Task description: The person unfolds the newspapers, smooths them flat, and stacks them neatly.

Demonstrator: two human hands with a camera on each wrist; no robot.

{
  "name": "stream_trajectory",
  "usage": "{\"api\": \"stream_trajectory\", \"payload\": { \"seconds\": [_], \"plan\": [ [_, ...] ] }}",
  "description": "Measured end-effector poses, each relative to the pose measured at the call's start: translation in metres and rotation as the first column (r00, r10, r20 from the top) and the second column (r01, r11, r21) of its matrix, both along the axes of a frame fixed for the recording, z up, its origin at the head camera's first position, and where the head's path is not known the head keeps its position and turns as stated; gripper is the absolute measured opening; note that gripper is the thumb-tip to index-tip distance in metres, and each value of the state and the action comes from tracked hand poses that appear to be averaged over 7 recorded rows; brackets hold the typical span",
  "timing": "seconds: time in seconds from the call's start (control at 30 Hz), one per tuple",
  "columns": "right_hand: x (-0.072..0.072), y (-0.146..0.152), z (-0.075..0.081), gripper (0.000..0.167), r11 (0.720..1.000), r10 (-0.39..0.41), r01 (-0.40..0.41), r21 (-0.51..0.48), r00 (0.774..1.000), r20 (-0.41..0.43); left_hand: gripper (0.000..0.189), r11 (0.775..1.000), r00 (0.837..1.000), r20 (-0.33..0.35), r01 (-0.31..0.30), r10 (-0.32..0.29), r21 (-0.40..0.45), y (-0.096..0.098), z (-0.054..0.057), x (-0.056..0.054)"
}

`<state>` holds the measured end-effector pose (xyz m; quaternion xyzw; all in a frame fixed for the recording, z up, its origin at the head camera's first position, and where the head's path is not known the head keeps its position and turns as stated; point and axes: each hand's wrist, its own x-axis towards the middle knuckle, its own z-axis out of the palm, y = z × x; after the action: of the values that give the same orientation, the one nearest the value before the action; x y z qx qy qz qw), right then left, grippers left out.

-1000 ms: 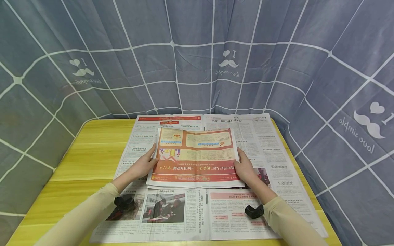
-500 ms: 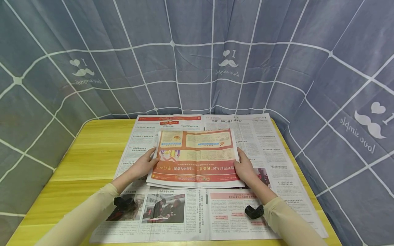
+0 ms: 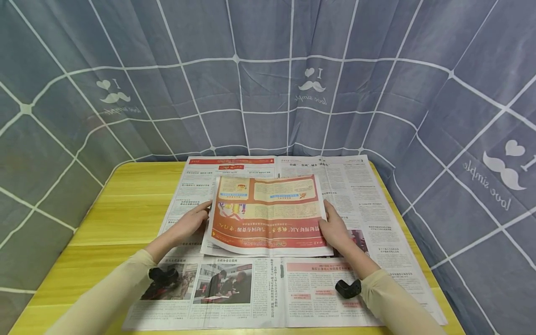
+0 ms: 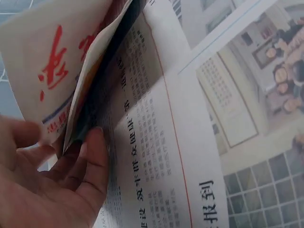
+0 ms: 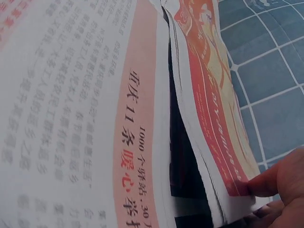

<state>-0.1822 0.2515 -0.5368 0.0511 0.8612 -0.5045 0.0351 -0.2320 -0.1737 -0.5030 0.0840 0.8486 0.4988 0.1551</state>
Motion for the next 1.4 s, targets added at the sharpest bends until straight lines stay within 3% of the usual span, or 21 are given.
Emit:
{"api": "stream_trajectory", "payload": {
  "seconds": [0.1,0.2,0.3,0.4,0.53,0.7,0.83,1.13,1.27,1.4],
  "plan": [
    [0.0,0.002,0.0,0.067,0.998,0.009,-0.007,0.058,1.0,-0.03,0.063,0.998,0.995,-0.081,0.048,-0.051,-0.044,-0.001,0.0,-0.001],
    [0.001,0.005,0.001,0.061,0.991,0.023,-0.013,0.133,0.997,-0.073,0.065,0.989,0.98,-0.182,0.051,-0.076,-0.142,-0.003,0.0,-0.003],
    [0.002,0.007,0.0,0.055,0.984,0.039,-0.016,0.18,0.992,-0.122,0.071,0.978,0.96,-0.265,0.039,-0.093,-0.204,-0.004,0.0,-0.004],
    [0.002,0.009,-0.001,0.051,0.974,0.063,-0.019,0.225,0.98,-0.188,0.072,0.969,0.935,-0.327,0.064,-0.141,-0.237,-0.007,0.0,-0.005],
    [0.003,0.01,-0.002,0.05,0.961,0.112,-0.042,0.274,0.963,-0.245,0.056,0.948,0.897,-0.375,0.124,-0.233,-0.292,-0.011,-0.001,-0.008],
    [0.005,0.01,-0.004,0.053,0.943,0.185,-0.108,0.315,0.957,-0.225,0.032,0.918,0.872,-0.38,0.165,-0.307,-0.361,-0.015,-0.002,-0.013],
    [0.006,0.009,-0.005,0.056,0.925,0.231,-0.152,0.348,0.953,-0.195,0.025,0.902,0.865,-0.368,0.192,-0.342,-0.387,-0.017,-0.002,-0.017],
    [0.002,0.016,-0.004,0.06,0.905,0.284,-0.203,0.374,0.942,-0.176,0.022,0.91,0.877,-0.342,0.211,-0.338,-0.358,-0.019,-0.004,-0.021],
    [0.001,0.02,-0.004,0.062,0.899,0.307,-0.227,0.374,0.936,-0.171,0.02,0.916,0.885,-0.333,0.207,-0.324,-0.342,-0.018,-0.004,-0.021],
    [0.001,0.024,-0.005,0.062,0.879,0.339,-0.243,0.411,0.924,-0.179,0.021,0.926,0.905,-0.309,0.186,-0.292,-0.329,-0.019,-0.004,-0.02]
  ]
}}
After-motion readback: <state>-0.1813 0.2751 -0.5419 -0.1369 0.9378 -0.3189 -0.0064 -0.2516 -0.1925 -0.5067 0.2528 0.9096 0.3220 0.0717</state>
